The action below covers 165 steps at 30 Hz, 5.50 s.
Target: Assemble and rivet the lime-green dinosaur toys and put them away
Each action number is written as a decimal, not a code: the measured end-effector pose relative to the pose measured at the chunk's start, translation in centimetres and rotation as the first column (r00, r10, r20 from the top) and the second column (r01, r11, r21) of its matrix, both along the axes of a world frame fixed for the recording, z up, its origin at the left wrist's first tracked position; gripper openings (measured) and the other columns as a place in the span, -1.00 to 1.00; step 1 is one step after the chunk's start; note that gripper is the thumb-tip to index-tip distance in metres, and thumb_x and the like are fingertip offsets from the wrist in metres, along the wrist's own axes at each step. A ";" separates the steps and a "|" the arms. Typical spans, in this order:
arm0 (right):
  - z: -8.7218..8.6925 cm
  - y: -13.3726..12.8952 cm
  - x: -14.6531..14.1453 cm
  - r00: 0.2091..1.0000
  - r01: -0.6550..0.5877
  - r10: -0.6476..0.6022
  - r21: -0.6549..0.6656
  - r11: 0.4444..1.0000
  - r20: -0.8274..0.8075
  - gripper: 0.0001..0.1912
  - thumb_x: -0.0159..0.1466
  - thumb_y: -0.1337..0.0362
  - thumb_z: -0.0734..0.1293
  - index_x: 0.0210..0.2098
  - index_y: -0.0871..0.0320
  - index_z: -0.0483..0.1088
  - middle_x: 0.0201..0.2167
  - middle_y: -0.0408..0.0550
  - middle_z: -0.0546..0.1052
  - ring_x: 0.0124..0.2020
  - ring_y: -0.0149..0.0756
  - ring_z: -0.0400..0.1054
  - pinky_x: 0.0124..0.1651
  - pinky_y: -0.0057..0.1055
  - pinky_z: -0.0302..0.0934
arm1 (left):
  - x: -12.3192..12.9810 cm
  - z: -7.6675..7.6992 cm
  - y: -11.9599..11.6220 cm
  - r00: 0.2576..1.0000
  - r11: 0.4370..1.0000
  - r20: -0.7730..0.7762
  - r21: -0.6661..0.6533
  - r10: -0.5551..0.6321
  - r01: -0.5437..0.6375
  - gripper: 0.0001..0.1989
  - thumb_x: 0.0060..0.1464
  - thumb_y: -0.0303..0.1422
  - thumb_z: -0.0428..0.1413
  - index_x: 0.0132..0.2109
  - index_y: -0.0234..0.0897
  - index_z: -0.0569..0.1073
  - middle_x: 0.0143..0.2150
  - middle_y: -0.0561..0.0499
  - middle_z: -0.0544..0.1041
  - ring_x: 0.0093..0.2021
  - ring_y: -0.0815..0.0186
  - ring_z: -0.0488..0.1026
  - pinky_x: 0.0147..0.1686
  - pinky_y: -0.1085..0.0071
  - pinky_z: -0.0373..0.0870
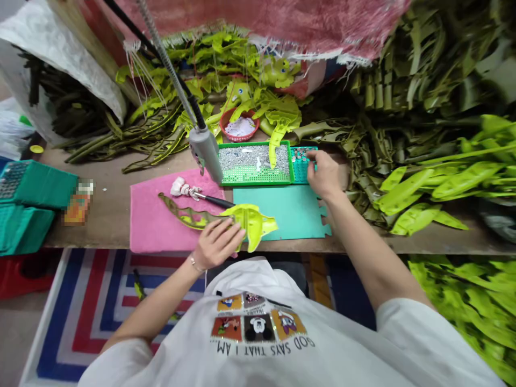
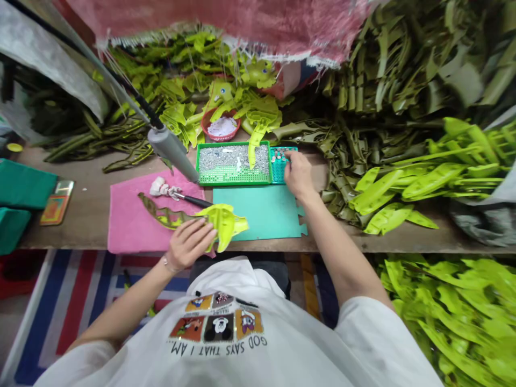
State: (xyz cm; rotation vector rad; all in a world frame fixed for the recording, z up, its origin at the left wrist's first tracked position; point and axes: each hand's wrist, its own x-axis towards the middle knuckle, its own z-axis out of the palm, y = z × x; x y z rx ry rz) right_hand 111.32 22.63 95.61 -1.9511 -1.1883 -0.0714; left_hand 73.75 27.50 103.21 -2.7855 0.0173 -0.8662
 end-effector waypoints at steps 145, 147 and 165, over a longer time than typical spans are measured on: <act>4.5 -6.0 -21.6 0.964 -0.205 0.187 -0.080 0.976 -0.188 -0.56 0.15 0.34 0.26 0.05 0.11 0.29 -0.20 0.02 0.52 -0.10 -0.03 0.31 0.04 -0.01 0.05 | 5.9 4.0 -1.9 0.769 0.498 -0.593 -0.606 0.236 -0.620 -0.93 0.18 -0.42 0.08 -0.26 -0.24 0.46 -0.26 -0.01 0.55 -0.16 0.19 0.47 -0.18 0.27 0.22; 4.6 -6.2 -21.1 0.960 -0.223 0.205 -0.079 0.972 -0.192 -0.54 0.13 0.40 0.24 0.04 0.09 0.28 -0.23 -0.01 0.53 -0.10 -0.03 0.32 0.05 -0.01 0.04 | 6.0 3.9 -1.6 0.772 0.498 -0.592 -0.611 0.230 -0.616 -0.92 0.18 -0.42 0.07 -0.26 -0.25 0.46 -0.28 0.00 0.54 -0.19 0.19 0.47 -0.20 0.27 0.22; 2.9 -7.9 -18.7 0.943 -0.320 0.323 0.047 0.946 -0.085 -0.88 0.33 0.32 0.26 -0.18 0.05 0.42 -0.30 -0.09 0.60 -0.22 -0.19 0.44 0.03 -0.11 0.12 | 7.3 3.1 -1.9 0.674 0.559 -0.707 -0.477 0.214 -0.678 -0.84 0.18 -0.46 0.02 -0.29 -0.26 0.49 -0.22 -0.07 0.60 -0.14 0.08 0.51 -0.12 0.15 0.22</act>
